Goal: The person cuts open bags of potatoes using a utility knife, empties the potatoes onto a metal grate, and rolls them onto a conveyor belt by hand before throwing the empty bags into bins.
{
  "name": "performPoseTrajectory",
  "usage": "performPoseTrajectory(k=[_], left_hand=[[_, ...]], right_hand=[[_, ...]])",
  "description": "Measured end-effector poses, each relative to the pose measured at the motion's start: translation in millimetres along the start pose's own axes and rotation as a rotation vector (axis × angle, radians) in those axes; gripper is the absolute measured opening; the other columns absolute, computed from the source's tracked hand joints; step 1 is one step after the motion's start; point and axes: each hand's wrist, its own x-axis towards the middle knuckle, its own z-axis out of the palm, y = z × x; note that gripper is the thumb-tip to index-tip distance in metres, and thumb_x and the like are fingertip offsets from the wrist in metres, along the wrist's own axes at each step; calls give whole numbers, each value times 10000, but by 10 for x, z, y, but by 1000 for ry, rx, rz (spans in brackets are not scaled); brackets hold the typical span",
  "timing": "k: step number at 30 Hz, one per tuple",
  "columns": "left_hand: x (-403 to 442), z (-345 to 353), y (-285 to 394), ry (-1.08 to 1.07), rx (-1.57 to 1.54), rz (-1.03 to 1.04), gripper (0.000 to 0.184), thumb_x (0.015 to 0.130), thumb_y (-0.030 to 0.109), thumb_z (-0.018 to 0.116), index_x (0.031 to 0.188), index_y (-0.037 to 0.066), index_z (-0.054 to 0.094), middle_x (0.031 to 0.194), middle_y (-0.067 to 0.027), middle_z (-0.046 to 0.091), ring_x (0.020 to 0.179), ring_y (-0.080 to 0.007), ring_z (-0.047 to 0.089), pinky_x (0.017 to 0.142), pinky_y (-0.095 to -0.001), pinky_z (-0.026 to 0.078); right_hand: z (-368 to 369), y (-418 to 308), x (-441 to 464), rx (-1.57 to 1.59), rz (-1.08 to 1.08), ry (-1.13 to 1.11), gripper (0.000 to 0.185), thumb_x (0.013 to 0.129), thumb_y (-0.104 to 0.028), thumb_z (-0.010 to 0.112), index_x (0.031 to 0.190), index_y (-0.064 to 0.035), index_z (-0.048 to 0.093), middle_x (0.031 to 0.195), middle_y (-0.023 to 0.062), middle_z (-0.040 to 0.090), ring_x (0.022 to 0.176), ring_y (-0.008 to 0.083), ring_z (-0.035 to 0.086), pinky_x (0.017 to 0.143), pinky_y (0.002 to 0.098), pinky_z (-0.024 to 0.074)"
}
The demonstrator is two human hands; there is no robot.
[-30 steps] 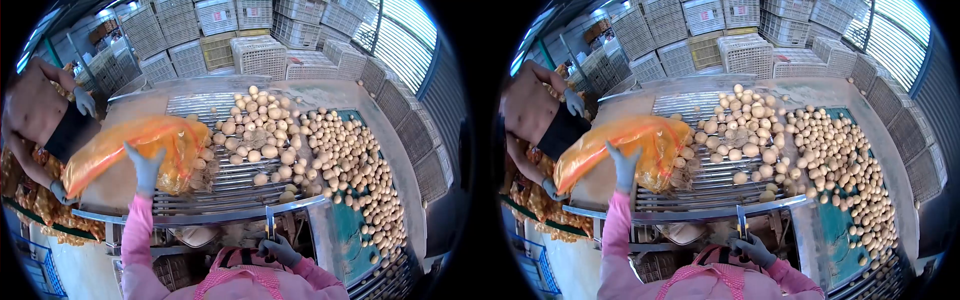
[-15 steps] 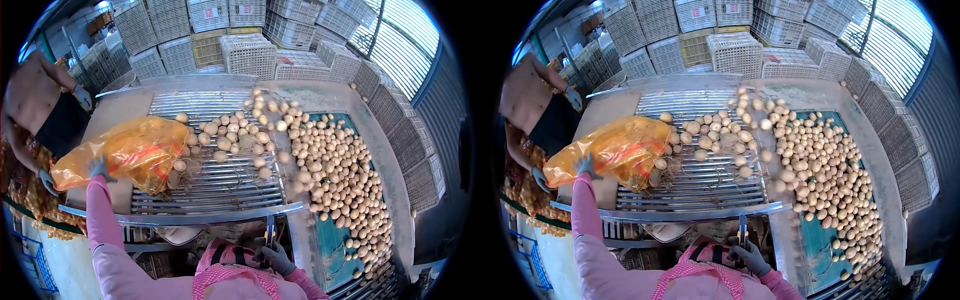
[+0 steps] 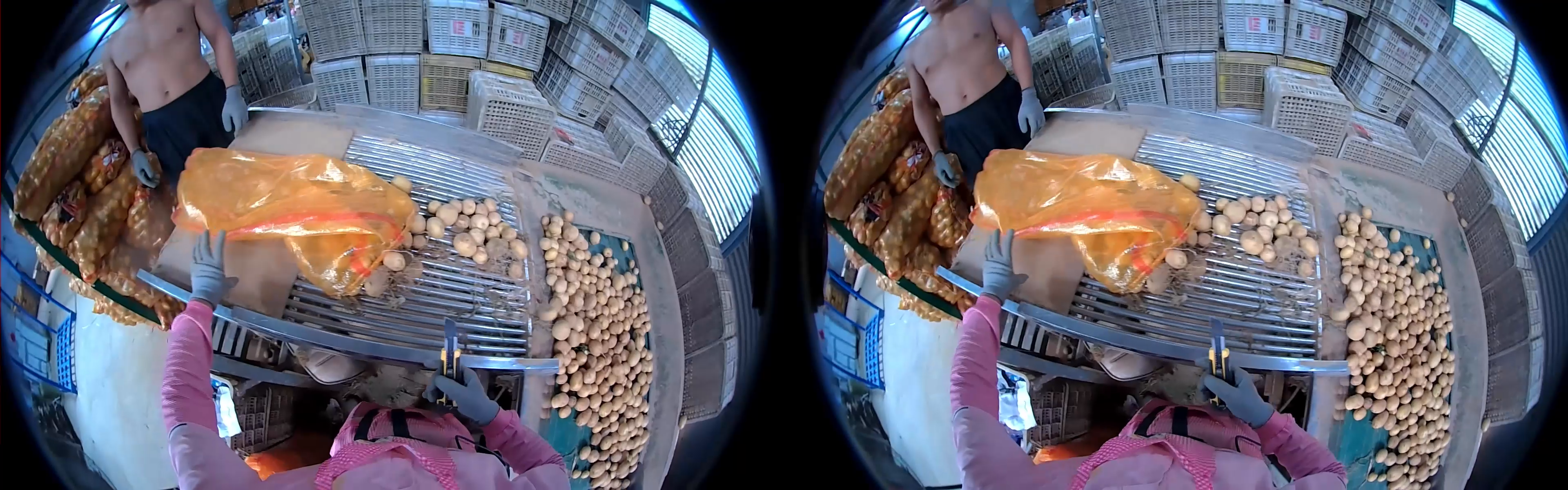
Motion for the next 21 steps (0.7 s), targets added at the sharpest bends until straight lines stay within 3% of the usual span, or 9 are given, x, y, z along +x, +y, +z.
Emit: performPoseTrajectory(k=[3, 8, 10, 12, 14, 16, 19, 20, 21], left_hand=[[285, 182, -27, 35, 117, 113, 1119, 569, 346, 795, 1454, 196, 127, 1479, -201, 125, 1379, -344, 125, 1108, -498, 113], [965, 354, 30, 71, 183, 216, 1140, 557, 344, 802, 1458, 221, 114, 1505, -138, 108, 1388, -330, 120, 1106, -512, 108], [1169, 237, 200, -80, 198, 119, 1050, 638, 287, 756, 1459, 228, 104, 1510, -86, 134, 1390, -310, 136, 1107, -510, 110], [1586, 870, 142, 74, 137, 131, 896, 728, 205, 673, 1451, 232, 144, 1497, -51, 184, 1390, -289, 146, 1106, -507, 125], [1667, 906, 297, -55, 113, 83, 759, 781, 144, 586, 1431, 232, 206, 1449, -60, 296, 1357, -282, 239, 1096, -523, 132], [1687, 842, 465, -134, 48, 65, 590, 780, 143, 582, 1340, 185, 402, 1251, -90, 531, 1201, -278, 468, 1044, -485, 282], [2043, 1274, 432, -202, -176, 161, 402, 789, 124, 562, 1191, 113, 557, 978, -96, 661, 964, -294, 614, 890, -440, 435], [2060, 1382, 448, -203, -179, 155, 402, 789, 124, 562, 1191, 113, 557, 978, -96, 661, 964, -294, 614, 890, -440, 435], [1983, 1386, 478, -83, -374, 269, 321, 795, 115, 552, 1112, 78, 589, 906, -118, 663, 902, -314, 624, 815, -424, 462]], right_hand=[[463, -46, 94, 67, 8, -96, 289, 882, -97, 561, 1156, -22, 504, 816, 26, 588, 685, 94, 553, 633, 241, 466], [898, 171, -17, 111, 28, 61, 402, 876, -127, 579, 1255, -40, 473, 814, 2, 580, 670, 68, 527, 589, 216, 431], [941, 345, -91, 87, 57, 156, 392, 874, -139, 586, 1245, -50, 490, 806, -8, 576, 665, 55, 519, 587, 206, 424], [996, 471, -246, 99, 12, 244, 386, 875, -142, 589, 1240, -55, 499, 801, -12, 572, 664, 51, 516, 589, 201, 423], [1093, 617, -372, 98, -31, 327, 379, 876, -144, 592, 1236, -60, 507, 796, -17, 567, 663, 47, 513, 590, 195, 422], [1213, 648, -470, 111, -118, 388, 367, 879, -151, 596, 1226, -60, 519, 786, -24, 558, 659, 49, 508, 590, 193, 422], [1293, 701, -540, 133, -168, 448, 371, 859, -141, 626, 1206, -56, 526, 776, -38, 538, 657, 40, 484, 594, 194, 417], [1277, 733, -524, 128, -186, 453, 388, 844, -135, 646, 1204, -55, 524, 774, -41, 531, 658, 37, 476, 600, 196, 418], [1233, 778, -477, 117, -178, 436, 388, 844, -135, 646, 1204, -55, 524, 774, -41, 531, 658, 37, 476, 600, 196, 418]])
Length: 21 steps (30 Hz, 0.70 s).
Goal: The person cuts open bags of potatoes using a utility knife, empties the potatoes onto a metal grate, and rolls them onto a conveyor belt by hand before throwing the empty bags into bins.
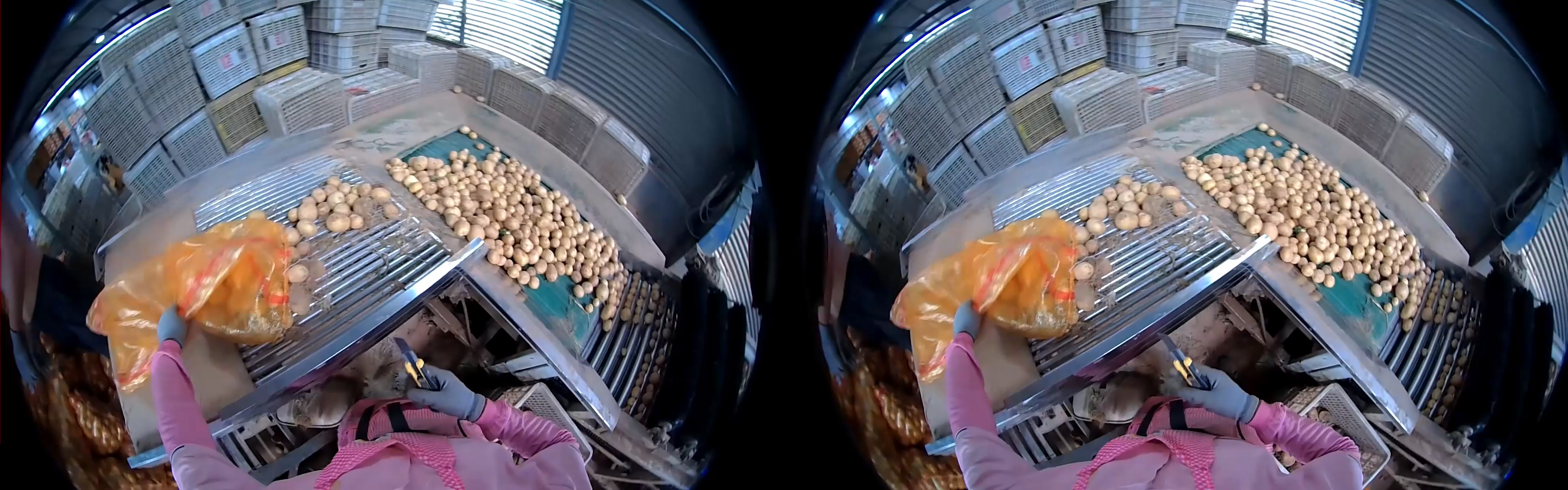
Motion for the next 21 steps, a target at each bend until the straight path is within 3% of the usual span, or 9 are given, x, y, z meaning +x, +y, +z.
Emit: performPoseTrajectory(k=[3, 5, 7, 8, 11, 13, 14, 17, 21], left_hand=[[-694, -504, 591, 132, -692, 298, 199, 797, 85, 524, 959, 1, 602, 848, -174, 650, 810, -372, 608, 698, -404, 479], [-1324, -934, 866, 23, -730, 387, 125, 779, 60, 535, 873, -1, 592, 772, -189, 621, 720, -382, 577, 642, -409, 464], [-2035, -1090, 1053, 403, -610, 703, 143, 745, 139, 610, 826, 23, 590, 712, -153, 588, 650, -365, 554, 582, -433, 430], [-2342, -1215, 1110, 236, -609, 787, 189, 713, 195, 645, 814, 43, 593, 709, -136, 578, 641, -356, 549, 565, -434, 417], [-3194, -1182, 1364, 78, -600, 945, 307, 609, 310, 712, 782, 87, 593, 752, -85, 579, 640, -343, 545, 534, -423, 393], [-3647, -1087, 1553, 121, -578, 987, 290, 583, 281, 722, 762, 100, 583, 798, -76, 592, 658, -326, 562, 561, -414, 418], [-3837, -1096, 1690, 254, -623, 899, 273, 591, 229, 726, 787, 92, 594, 823, -71, 593, 698, -315, 580, 625, -407, 453], [-4216, -938, 1820, 529, -672, 504, 237, 621, 164, 708, 823, 77, 621, 862, -91, 602, 784, -326, 592, 705, -397, 468], [-4499, -579, 2074, 754, -541, 82, 672, 636, 171, 771, 1210, 8, 463, 1177, -185, 509, 1075, -349, 516, 875, -403, 428]], right_hand=[[-7, -159, 231, -503, -307, 179, 592, 747, -139, 731, 1266, -40, 465, 923, 9, 573, 693, 43, 450, 630, 200, 429], [47, -319, 554, -621, -614, 83, 736, 722, -127, 733, 1345, -15, 358, 1217, 109, 511, 844, 97, 503, 740, 255, 457], [190, -456, 879, -654, -554, -89, 838, 706, -126, 731, 1389, 2, 263, 1418, 171, 313, 1067, 193, 503, 881, 316, 433], [414, -629, 961, -583, -435, -181, 817, 701, -132, 724, 1373, 13, 282, 1426, 185, 284, 1212, 284, 446, 939, 350, 409], [926, -593, 1427, -1024, -944, -375, 901, 668, -134, 732, 1396, -26, 212, 1428, 229, 252, 1166, 394, 460, 881, 418, 453], [1263, 61, 1963, -634, -607, -854, 915, 672, -128, 710, 1412, -76, 175, 1426, 238, 245, 1140, 408, 471, 891, 440, 446], [1465, -310, 1558, -884, -803, -949, 809, 686, -104, 674, 1387, -91, 270, 1382, 245, 327, 1126, 391, 499, 926, 413, 431], [1671, 19, 1560, -691, -667, -1278, 675, 713, -71, 639, 1334, -74, 375, 1314, 234, 426, 1119, 360, 518, 937, 390, 424], [1232, -43, 1658, -393, -425, -997, 575, 753, -116, 651, 1280, -29, 439, 1190, 151, 543, 1103, 288, 523, 948, 365, 416]])
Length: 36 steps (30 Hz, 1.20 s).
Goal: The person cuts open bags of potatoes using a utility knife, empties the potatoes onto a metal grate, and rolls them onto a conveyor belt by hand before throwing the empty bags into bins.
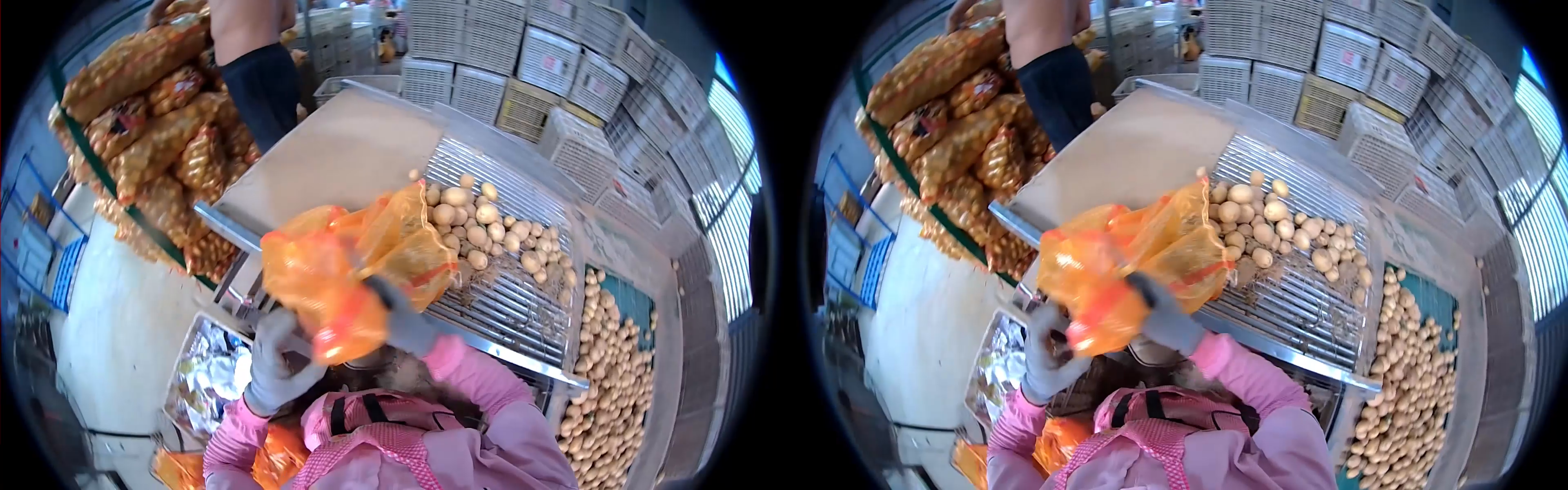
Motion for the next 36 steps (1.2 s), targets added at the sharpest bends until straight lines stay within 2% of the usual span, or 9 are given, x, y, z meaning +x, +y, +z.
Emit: performPoseTrajectory(k=[4, 11, 15, 17, 20, 24, 26, 29, 36], left_hand=[[175, 645, 238, 117, 57, -72, 1036, 564, 235, 842, 1360, -35, 235, 1385, -252, 258, 1274, -399, 304, 1035, -443, 301], [962, 2885, 673, 150, -208, -61, 932, 610, 242, 794, 1355, 17, 281, 1370, -226, 278, 1258, -474, 270, 1044, -488, 260], [1303, 3586, 970, -64, 310, -104, 591, 754, 202, 687, 1269, 50, 438, 1267, -161, 414, 1195, -366, 398, 978, -438, 355], [1367, 3885, 947, -109, -1289, -553, 417, 831, 178, 621, 1204, 38, 499, 1206, -114, 492, 1141, -225, 474, 924, -362, 418], [1575, 3497, 1334, -41, -1715, -457, 333, 865, 120, 587, 1182, 41, 522, 1173, -70, 525, 1082, -131, 497, 870, -292, 460], [1387, 2988, 1661, -181, -1415, -220, 431, 863, 124, 602, 1259, 50, 451, 1250, -65, 479, 1095, -118, 475, 892, -291, 463], [1151, 2857, 1701, -214, -1886, -461, 521, 844, 136, 639, 1298, 52, 396, 1265, -57, 465, 1101, -119, 470, 907, -296, 453], [528, 2782, 1437, -153, -1102, -167, 563, 814, 134, 680, 1295, 52, 399, 1251, -54, 478, 1102, -130, 481, 922, -305, 441], [-980, 1894, 1184, 571, -1179, -671, 502, 772, 101, 713, 1214, 47, 480, 1183, -55, 536, 1063, -155, 516, 925, -322, 439]], right_hand=[[-1341, -242, -539, -1244, -600, 263, 418, 872, -227, 592, 1240, -65, 479, 1196, 133, 518, 1095, 260, 509, 941, 389, 427], [-2907, -424, -2032, -1813, -489, 537, 537, 837, -274, 619, 1298, -78, 426, 1284, 124, 488, 1165, 226, 492, 927, 390, 439], [-3116, -645, -2532, -1758, -364, 599, 517, 822, -250, 628, 1274, -76, 446, 1259, 126, 503, 1146, 236, 503, 922, 388, 441], [-3167, -796, -2702, -1707, -340, 618, 508, 815, -238, 633, 1262, -75, 456, 1246, 127, 510, 1137, 240, 509, 919, 388, 442], [-3188, -1000, -2820, -1566, -318, 644, 494, 804, -220, 640, 1244, -73, 471, 1226, 129, 521, 1123, 248, 518, 915, 387, 443], [-2964, -1017, -2661, -1305, -317, 522, 475, 790, -196, 650, 1220, -71, 491, 1201, 131, 536, 1104, 258, 530, 910, 386, 446], [-2713, -915, -2486, -1121, -319, 376, 466, 782, -184, 655, 1208, -69, 501, 1188, 132, 543, 1095, 262, 536, 908, 385, 447], [-2164, -641, -2191, -801, -284, 104, 453, 772, -166, 662, 1190, -68, 516, 1169, 133, 554, 1081, 270, 545, 904, 384, 448], [-762, -202, -1776, -239, -114, -591, 425, 746, -124, 679, 1147, -64, 552, 1124, 137, 579, 1048, 287, 565, 895, 382, 452]])
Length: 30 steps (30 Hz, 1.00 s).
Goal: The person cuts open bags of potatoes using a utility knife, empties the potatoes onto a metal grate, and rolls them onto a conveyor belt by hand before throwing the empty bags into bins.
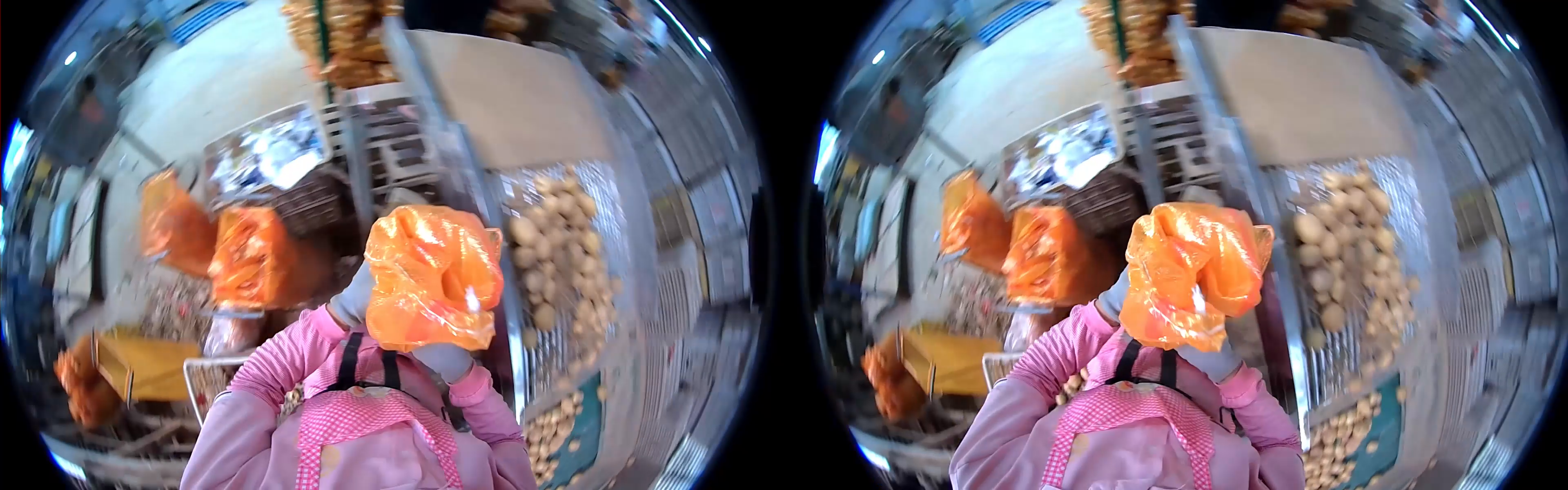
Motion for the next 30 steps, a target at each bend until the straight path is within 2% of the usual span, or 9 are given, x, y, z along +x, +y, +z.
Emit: performPoseTrajectory(k=[7, 10, 14, 16, 18, 20, 22, 26, 30], left_hand=[[-1338, -1186, 187, 524, -136, 158, 497, 855, 129, 618, 1296, 46, 406, 1253, -73, 489, 1110, -190, 496, 943, -337, 441], [-1720, -1774, 548, 1088, -25, 337, 439, 879, 99, 555, 1289, 32, 414, 1209, -97, 525, 1069, -195, 531, 895, -340, 478], [-1706, -2510, 1074, 1262, 446, 526, 330, 851, -2, 507, 1180, 22, 511, 1086, -92, 595, 923, -172, 588, 843, -294, 481], [-1631, -2859, 976, 1401, 1004, 205, 311, 823, 23, 559, 1129, -2, 505, 1059, -116, 595, 888, -192, 583, 798, -304, 486], [-2066, -3852, 255, 1201, 1497, -352, 325, 822, 137, 604, 1103, 4, 509, 1031, -155, 608, 885, -229, 604, 800, -336, 495], [-1244, -2995, 538, 718, 2068, -1124, 358, 853, 225, 556, 1141, 19, 499, 1030, -170, 622, 904, -266, 629, 811, -381, 497], [-1359, -3683, -11, 945, 1742, -1282, 322, 838, 219, 541, 1127, 84, 500, 1031, -201, 599, 908, -326, 614, 772, -420, 509], [-1488, -3964, -125, -239, 2148, -1487, 312, 874, 298, 433, 961, 147, 693, 1034, -60, 664, 943, -228, 635, 746, -373, 503], [-1044, -3799, 297, -715, 1777, -1574, 363, 748, 401, 578, 962, 132, 694, 984, -121, 671, 874, -286, 653, 723, -382, 523]], right_hand=[[592, -37, 630, 155, 392, -788, 741, 761, -130, 662, 1377, -6, 269, 1157, 212, 552, 1065, 288, 559, 900, 342, 431], [592, 115, 693, 122, 285, -753, 723, 767, -159, 661, 1367, 3, 290, 1172, 230, 540, 1049, 281, 568, 891, 337, 436], [418, 400, 616, -11, 479, -792, 726, 771, -231, 668, 1372, -39, 307, 1140, 217, 561, 1017, 285, 585, 854, 344, 459], [366, 595, 530, -38, 581, -818, 729, 773, -248, 662, 1379, -57, 303, 1110, 211, 578, 986, 279, 594, 835, 347, 468], [375, 744, 459, 5, 735, -782, 723, 776, -251, 652, 1385, -78, 303, 1087, 197, 593, 951, 261, 603, 811, 347, 475], [382, 547, 751, 43, 877, -756, 702, 783, -230, 636, 1386, -91, 305, 1055, 181, 595, 897, 241, 601, 792, 344, 476], [395, 492, 869, 71, 849, -621, 680, 793, -221, 631, 1380, -87, 316, 1003, 161, 593, 841, 230, 585, 777, 340, 473], [501, 582, 962, 188, 871, -273, 654, 806, -218, 637, 1366, -64, 337, 1005, 123, 591, 841, 187, 563, 783, 324, 467], [539, 496, 1087, 636, 940, 90, 586, 854, -177, 610, 1352, -17, 345, 1105, 47, 589, 851, 65, 534, 778, 234, 452]])
